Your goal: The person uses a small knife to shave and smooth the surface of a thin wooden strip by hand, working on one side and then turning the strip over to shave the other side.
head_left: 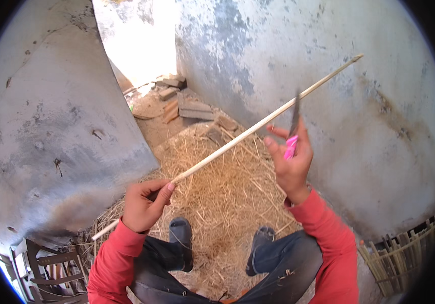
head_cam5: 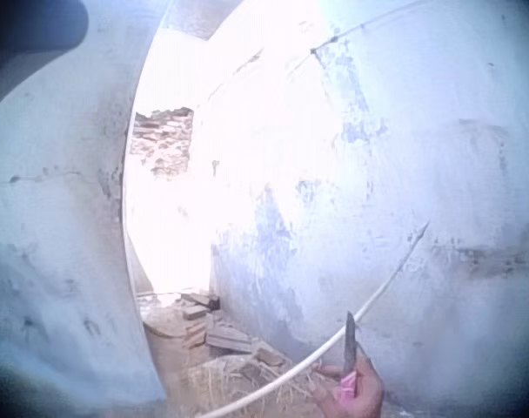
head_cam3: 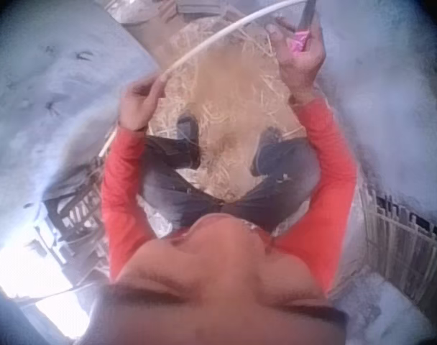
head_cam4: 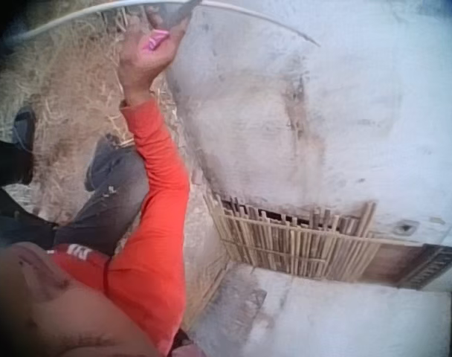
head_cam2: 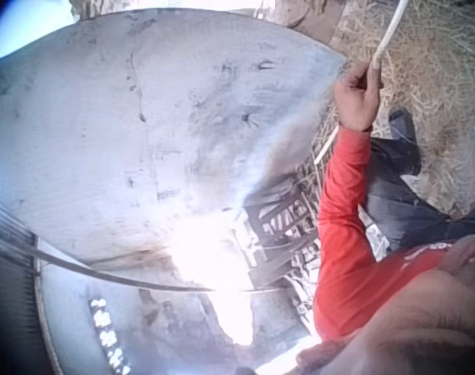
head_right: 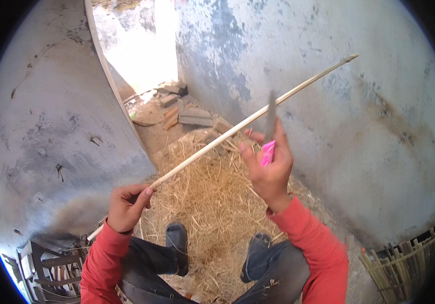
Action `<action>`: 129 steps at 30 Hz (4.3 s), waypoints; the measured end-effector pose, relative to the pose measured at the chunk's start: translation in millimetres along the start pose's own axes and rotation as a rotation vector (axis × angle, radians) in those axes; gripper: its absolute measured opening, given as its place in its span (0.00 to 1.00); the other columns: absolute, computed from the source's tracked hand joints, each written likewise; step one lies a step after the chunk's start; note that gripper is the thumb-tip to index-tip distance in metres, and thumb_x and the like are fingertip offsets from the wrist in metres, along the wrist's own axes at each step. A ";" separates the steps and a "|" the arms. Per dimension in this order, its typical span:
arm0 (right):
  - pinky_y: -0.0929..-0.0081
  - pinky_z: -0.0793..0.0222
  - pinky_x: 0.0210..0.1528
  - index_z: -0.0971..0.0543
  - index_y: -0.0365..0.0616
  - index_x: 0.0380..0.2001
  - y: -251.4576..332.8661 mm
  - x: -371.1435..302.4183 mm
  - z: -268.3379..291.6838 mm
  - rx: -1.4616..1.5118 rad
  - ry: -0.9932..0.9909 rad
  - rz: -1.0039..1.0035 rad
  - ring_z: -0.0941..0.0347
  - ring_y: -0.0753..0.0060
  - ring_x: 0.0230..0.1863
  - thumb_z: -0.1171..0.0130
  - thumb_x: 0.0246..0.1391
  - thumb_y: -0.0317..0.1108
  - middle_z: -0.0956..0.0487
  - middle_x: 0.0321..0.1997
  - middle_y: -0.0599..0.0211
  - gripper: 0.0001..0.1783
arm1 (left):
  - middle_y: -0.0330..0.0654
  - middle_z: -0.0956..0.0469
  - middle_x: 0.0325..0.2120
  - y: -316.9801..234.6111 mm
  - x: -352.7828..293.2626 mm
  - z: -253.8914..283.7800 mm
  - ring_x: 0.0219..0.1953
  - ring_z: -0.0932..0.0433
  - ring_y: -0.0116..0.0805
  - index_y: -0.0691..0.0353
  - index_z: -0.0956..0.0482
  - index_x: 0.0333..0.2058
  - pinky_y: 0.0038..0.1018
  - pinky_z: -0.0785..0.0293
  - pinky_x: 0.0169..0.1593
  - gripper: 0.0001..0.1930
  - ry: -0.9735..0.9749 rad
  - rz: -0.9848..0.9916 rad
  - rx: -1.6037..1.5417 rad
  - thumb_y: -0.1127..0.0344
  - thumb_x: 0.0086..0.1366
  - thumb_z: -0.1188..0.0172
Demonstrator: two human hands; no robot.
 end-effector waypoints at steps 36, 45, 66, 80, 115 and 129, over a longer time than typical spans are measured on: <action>0.90 0.40 0.26 0.33 0.40 0.72 13.5 0.5 3.0 -0.108 0.094 0.062 0.36 0.93 0.24 0.48 0.68 0.23 0.18 0.36 0.74 0.30 | 0.36 0.23 0.19 -18.5 4.6 -23.4 0.22 0.29 0.19 0.70 0.15 0.41 0.22 0.32 0.27 0.07 0.014 -0.177 0.217 0.70 0.71 0.36; 0.84 0.42 0.28 0.29 0.46 0.71 3.0 -3.2 -5.6 -0.257 0.081 0.143 0.42 0.90 0.26 0.45 0.69 0.25 0.27 0.27 0.78 0.27 | 0.36 0.27 0.14 -40.9 -0.4 -30.9 0.18 0.32 0.18 0.70 0.14 0.35 0.24 0.37 0.23 0.08 0.005 -0.245 0.213 0.70 0.69 0.34; 0.84 0.43 0.26 0.29 0.42 0.70 17.3 -1.6 -18.4 -0.142 0.087 0.122 0.44 0.89 0.24 0.47 0.69 0.23 0.22 0.33 0.84 0.27 | 0.43 0.28 0.12 -46.7 1.2 -40.7 0.14 0.33 0.26 0.67 0.12 0.35 0.27 0.37 0.21 0.07 -0.010 -0.259 0.185 0.68 0.67 0.32; 0.77 0.31 0.28 0.28 0.40 0.69 40.4 -23.3 -57.2 -0.226 0.360 0.272 0.30 0.80 0.23 0.46 0.67 0.23 0.12 0.40 0.58 0.27 | 0.34 0.23 0.16 -39.2 2.9 -40.4 0.20 0.29 0.17 0.69 0.13 0.36 0.22 0.34 0.25 0.09 0.065 -0.143 0.113 0.68 0.71 0.34; 0.72 0.30 0.25 0.28 0.41 0.69 40.4 -42.3 -74.1 -0.237 0.458 0.366 0.27 0.70 0.19 0.44 0.66 0.22 0.18 0.28 0.50 0.28 | 0.38 0.27 0.12 -56.0 -4.6 -42.0 0.15 0.31 0.21 0.69 0.14 0.33 0.23 0.37 0.21 0.06 -0.129 -0.292 0.223 0.72 0.67 0.32; 0.79 0.29 0.31 0.29 0.40 0.69 29.1 -35.1 -65.7 -0.289 0.398 0.296 0.20 0.81 0.30 0.45 0.67 0.22 0.13 0.47 0.47 0.28 | 0.44 0.26 0.14 -49.6 -8.0 -41.1 0.14 0.29 0.28 0.66 0.13 0.33 0.27 0.35 0.21 0.04 -0.147 -0.348 0.326 0.70 0.65 0.31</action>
Point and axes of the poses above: each hand's wrist, its own x-axis towards the middle knuckle, its own z-axis out of the back of the hand, y = z × x, the point moved 6 cm from there along x, towards the middle knuckle
